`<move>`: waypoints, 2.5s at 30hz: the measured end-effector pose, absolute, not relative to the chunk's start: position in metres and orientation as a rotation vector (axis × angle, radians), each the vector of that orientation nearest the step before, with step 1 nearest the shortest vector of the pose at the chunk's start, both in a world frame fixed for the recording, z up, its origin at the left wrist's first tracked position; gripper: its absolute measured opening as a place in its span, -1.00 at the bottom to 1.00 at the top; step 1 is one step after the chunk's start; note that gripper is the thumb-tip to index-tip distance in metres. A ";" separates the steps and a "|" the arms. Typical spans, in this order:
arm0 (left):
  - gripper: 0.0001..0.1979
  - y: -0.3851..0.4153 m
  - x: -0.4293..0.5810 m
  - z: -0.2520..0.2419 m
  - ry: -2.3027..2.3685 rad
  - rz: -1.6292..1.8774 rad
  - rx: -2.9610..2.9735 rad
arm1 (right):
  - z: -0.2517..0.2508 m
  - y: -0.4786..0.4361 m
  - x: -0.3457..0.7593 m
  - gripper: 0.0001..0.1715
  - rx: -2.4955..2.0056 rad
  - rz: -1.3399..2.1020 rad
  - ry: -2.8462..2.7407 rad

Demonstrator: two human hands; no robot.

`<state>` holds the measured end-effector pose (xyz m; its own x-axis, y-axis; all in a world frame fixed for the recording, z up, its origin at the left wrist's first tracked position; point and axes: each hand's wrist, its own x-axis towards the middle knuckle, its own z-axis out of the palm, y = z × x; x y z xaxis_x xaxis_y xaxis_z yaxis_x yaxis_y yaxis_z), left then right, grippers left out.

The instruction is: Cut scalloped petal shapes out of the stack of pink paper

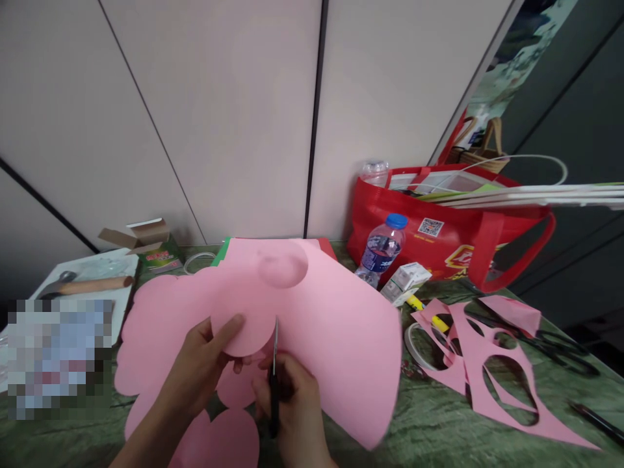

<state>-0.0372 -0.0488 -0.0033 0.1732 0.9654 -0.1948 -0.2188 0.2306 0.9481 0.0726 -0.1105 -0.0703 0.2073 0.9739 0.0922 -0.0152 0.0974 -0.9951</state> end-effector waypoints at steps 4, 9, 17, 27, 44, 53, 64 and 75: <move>-0.75 -0.048 -0.035 -0.004 1.044 0.968 1.038 | -0.063 -0.106 0.073 -0.59 -1.133 1.374 -0.927; -0.73 -0.053 -0.032 -0.003 1.127 0.949 1.035 | -0.055 -0.104 0.075 -0.54 -1.105 1.430 -0.934; -0.78 -0.055 -0.025 -0.003 1.233 0.854 0.882 | -0.051 -0.104 0.083 -0.61 -0.979 1.482 -0.933; -0.87 -0.055 -0.025 0.006 1.381 0.872 0.891 | -0.056 -0.100 0.087 -0.66 -0.943 1.465 -0.926; -0.79 -0.051 -0.032 0.001 1.299 0.770 0.956 | -0.048 -0.100 0.090 -0.61 -1.037 1.469 -0.935; -0.76 -0.050 -0.033 0.000 1.315 0.756 0.975 | -0.052 -0.100 0.088 -0.62 -1.060 1.453 -0.935; -0.72 -0.049 -0.035 -0.001 1.284 0.760 0.945 | -0.053 -0.101 0.089 -0.61 -1.070 1.459 -0.955; -0.81 -0.049 -0.034 0.001 1.351 0.789 1.043 | -0.051 -0.098 0.092 -0.59 -1.056 1.422 -0.989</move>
<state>-0.0339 -0.0495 0.0015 0.0967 0.9196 -0.3809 0.1200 0.3691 0.9216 0.0916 -0.0983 -0.0510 -0.0510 0.9947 -0.0892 -0.2629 -0.0995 -0.9597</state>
